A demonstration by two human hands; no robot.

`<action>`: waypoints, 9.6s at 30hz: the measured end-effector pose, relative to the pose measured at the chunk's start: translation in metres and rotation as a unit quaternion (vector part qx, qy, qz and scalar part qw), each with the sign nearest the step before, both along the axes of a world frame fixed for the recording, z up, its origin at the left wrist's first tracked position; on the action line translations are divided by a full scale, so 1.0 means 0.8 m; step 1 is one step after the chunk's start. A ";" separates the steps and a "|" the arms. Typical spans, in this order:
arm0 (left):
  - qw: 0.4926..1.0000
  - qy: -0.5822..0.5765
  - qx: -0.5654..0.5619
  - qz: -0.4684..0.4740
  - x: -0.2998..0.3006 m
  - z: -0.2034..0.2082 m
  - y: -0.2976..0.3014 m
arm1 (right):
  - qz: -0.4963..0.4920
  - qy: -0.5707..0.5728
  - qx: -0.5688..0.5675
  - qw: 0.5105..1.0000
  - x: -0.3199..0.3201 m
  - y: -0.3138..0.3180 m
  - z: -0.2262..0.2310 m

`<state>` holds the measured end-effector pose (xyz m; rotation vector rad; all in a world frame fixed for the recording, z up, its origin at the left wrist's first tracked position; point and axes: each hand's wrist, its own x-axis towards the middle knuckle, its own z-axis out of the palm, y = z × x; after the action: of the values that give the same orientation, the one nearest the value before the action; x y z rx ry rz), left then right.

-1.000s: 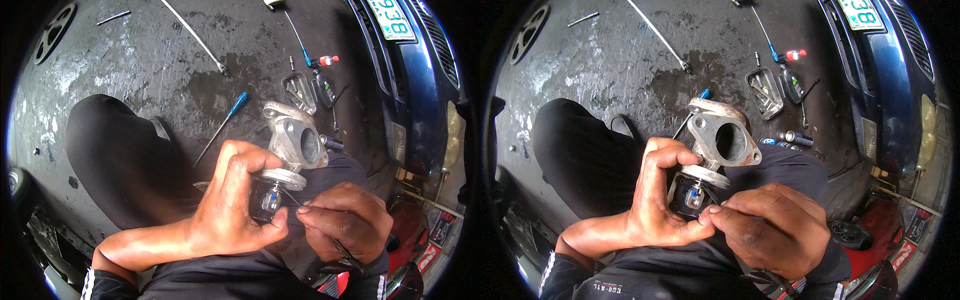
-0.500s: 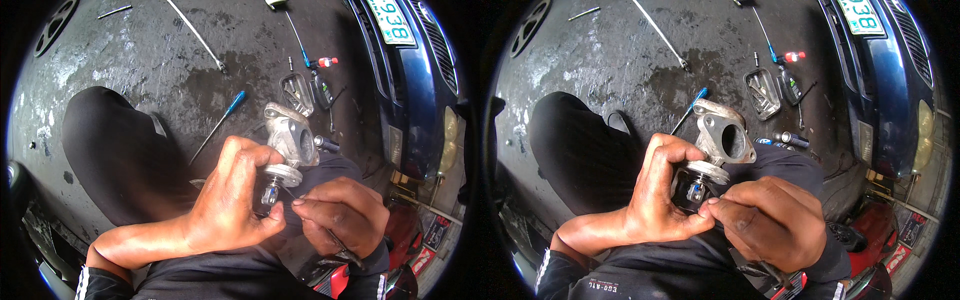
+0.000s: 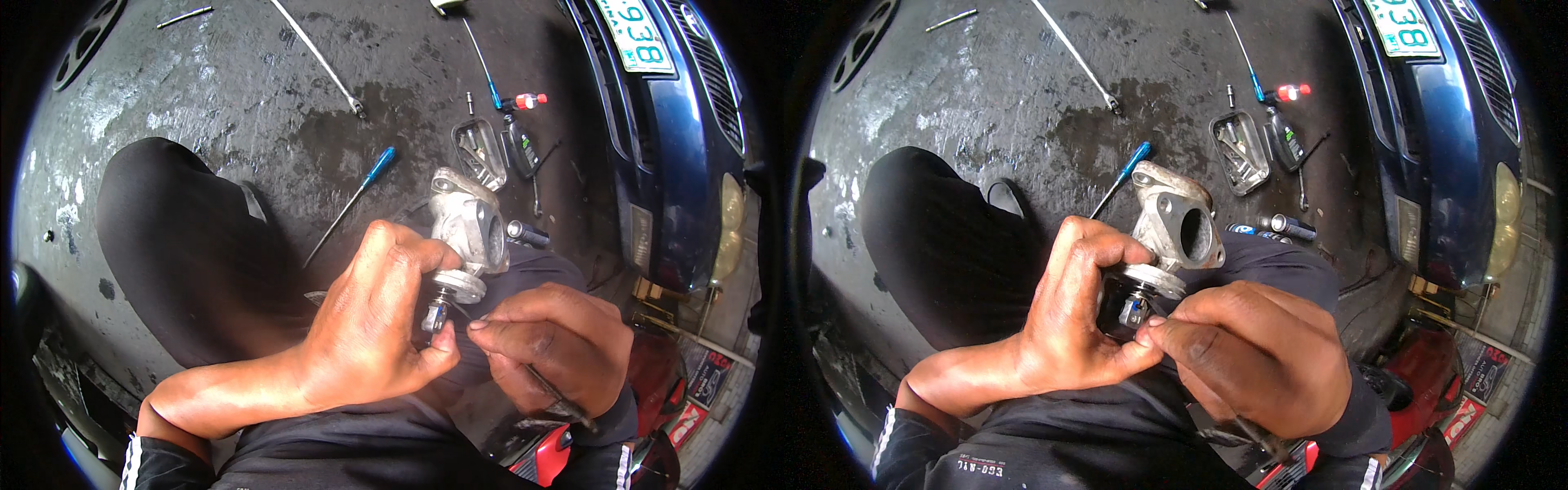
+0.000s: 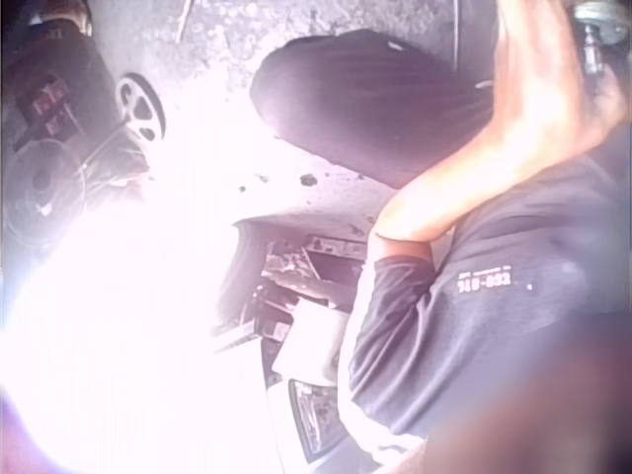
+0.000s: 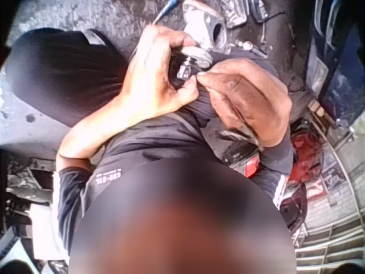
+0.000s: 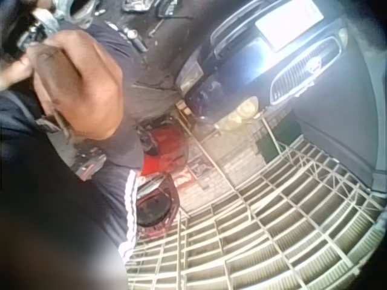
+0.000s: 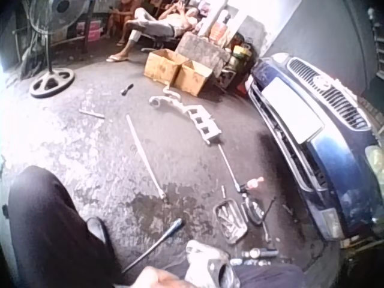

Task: The person disassembles a carburetor, sprays it with cleaner, and uses a screwdriver to adjust internal components. They repeatedly rotate and inspect the carburetor while seated on the floor in a workshop.

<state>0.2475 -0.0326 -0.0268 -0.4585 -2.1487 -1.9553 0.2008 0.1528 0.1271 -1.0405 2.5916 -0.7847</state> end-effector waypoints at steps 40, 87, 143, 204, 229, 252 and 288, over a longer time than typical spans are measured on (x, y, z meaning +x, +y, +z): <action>0.902 -0.226 0.357 -0.091 0.011 -0.008 0.006 | -0.100 0.019 -0.079 0.992 0.020 0.004 -0.009; 0.564 -0.454 0.664 -0.189 0.004 0.021 -0.023 | -0.179 0.073 -0.270 0.943 0.051 -0.028 -0.043; 0.418 -0.453 0.772 -0.157 -0.037 0.059 0.080 | -0.163 0.226 0.004 0.960 0.010 0.000 0.019; 0.503 -0.384 0.752 -0.183 -0.042 0.044 0.086 | -0.130 0.230 0.042 0.964 -0.012 -0.016 0.000; 0.662 -0.384 0.631 -0.121 -0.043 0.037 0.081 | -0.213 0.282 0.004 0.935 0.009 -0.026 -0.025; 0.493 -0.404 0.743 -0.204 -0.047 0.060 0.078 | -0.135 0.326 -0.012 0.935 0.011 0.000 -0.030; 0.486 -0.405 0.757 -0.166 -0.051 0.053 0.078 | -0.257 0.169 -0.109 0.945 0.017 -0.001 -0.023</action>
<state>0.2066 0.0299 0.0159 0.5506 0.4945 -3.5464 0.2147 0.1519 0.1088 -0.5788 3.1942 -1.1131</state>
